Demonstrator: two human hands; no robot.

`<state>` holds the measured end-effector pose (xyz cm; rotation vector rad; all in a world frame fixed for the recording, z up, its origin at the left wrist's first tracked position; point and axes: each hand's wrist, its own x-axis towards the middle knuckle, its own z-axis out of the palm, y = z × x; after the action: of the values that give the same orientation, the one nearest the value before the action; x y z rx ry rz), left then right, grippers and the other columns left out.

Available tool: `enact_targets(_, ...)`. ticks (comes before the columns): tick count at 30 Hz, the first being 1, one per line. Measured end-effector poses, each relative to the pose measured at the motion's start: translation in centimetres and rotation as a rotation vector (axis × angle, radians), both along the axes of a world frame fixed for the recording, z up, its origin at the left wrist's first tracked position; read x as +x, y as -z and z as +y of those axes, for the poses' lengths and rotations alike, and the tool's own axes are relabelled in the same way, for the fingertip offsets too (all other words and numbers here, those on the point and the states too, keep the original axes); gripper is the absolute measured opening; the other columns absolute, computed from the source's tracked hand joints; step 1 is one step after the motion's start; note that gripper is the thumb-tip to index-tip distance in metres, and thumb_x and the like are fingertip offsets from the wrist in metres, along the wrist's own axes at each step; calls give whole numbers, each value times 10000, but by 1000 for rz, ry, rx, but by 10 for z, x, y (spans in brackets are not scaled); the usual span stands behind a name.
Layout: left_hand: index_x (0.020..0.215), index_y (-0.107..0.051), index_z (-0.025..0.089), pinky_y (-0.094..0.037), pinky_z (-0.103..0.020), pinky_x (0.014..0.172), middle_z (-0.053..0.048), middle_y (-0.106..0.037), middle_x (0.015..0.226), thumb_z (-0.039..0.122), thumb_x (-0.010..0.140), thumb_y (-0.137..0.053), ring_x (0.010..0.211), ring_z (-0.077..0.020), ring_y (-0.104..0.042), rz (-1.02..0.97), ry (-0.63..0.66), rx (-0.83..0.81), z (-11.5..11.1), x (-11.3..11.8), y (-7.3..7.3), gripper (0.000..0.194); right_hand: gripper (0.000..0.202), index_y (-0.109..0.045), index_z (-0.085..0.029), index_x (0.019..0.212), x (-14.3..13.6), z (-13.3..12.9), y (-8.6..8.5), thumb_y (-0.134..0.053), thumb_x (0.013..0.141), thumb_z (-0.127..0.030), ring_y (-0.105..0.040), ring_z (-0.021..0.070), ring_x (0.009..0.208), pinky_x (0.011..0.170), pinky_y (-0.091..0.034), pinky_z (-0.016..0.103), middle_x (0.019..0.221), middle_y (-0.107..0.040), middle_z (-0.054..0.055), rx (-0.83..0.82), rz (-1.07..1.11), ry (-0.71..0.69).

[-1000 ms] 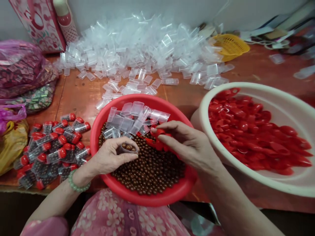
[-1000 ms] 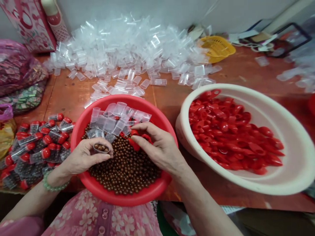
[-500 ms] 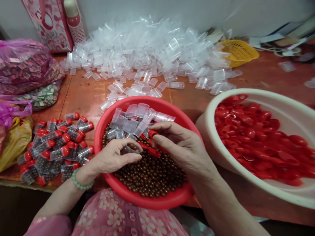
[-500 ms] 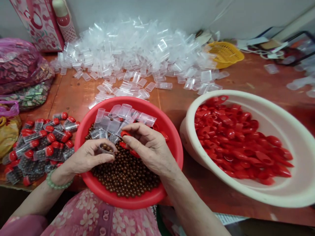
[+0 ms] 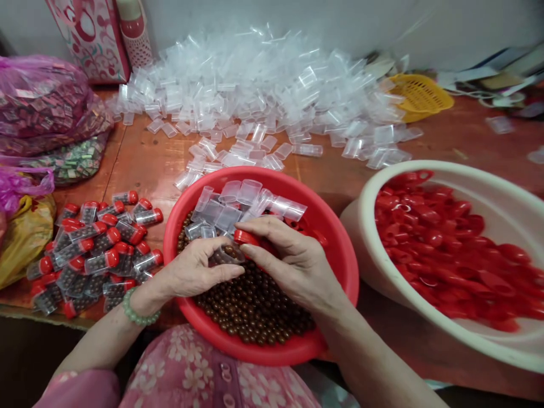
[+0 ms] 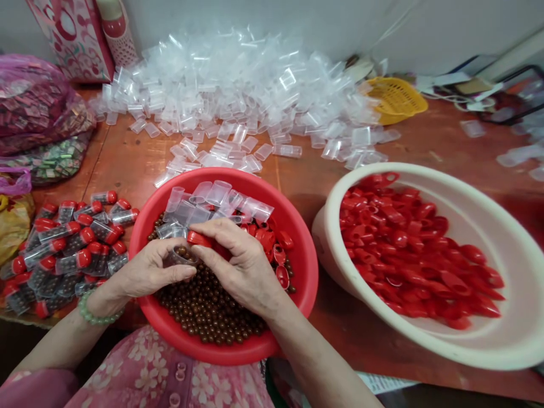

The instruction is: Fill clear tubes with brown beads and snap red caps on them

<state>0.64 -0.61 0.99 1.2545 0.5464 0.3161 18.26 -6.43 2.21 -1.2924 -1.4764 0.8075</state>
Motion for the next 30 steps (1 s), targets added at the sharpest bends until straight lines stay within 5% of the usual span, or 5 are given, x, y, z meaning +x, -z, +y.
enact_targets(10, 905, -598, 129, -372, -205, 595, 42, -520, 679, 408, 766, -724, 600, -67, -449, -61, -16, -152, 2, -2, 6, 336, 219, -697, -228, 1054, -6, 0, 2, -612, 876, -133, -678, 154, 879, 788, -569, 286, 951, -697, 52, 177, -222, -60)
enact_targets(19, 895, -616, 122, -412, -214, 633, 22, -583, 691, 330, 767, -723, 623, -73, -520, -41, -110, -193, 4, -2, 1, 267, 167, -705, -250, 989, 19, -14, 6, -636, 861, -168, -681, 164, 855, 755, -563, 290, 918, -719, 28, 48, -263, 42)
enact_targets(30, 845, -590, 138, -363, -211, 619, 42, -530, 689, 437, 760, -731, 623, -71, -451, -116, -86, -157, 1, -1, 7, 341, 192, -717, -244, 958, -16, 5, -1, -651, 833, -114, -688, 158, 842, 765, -576, 301, 904, -730, 27, 164, -183, 9)
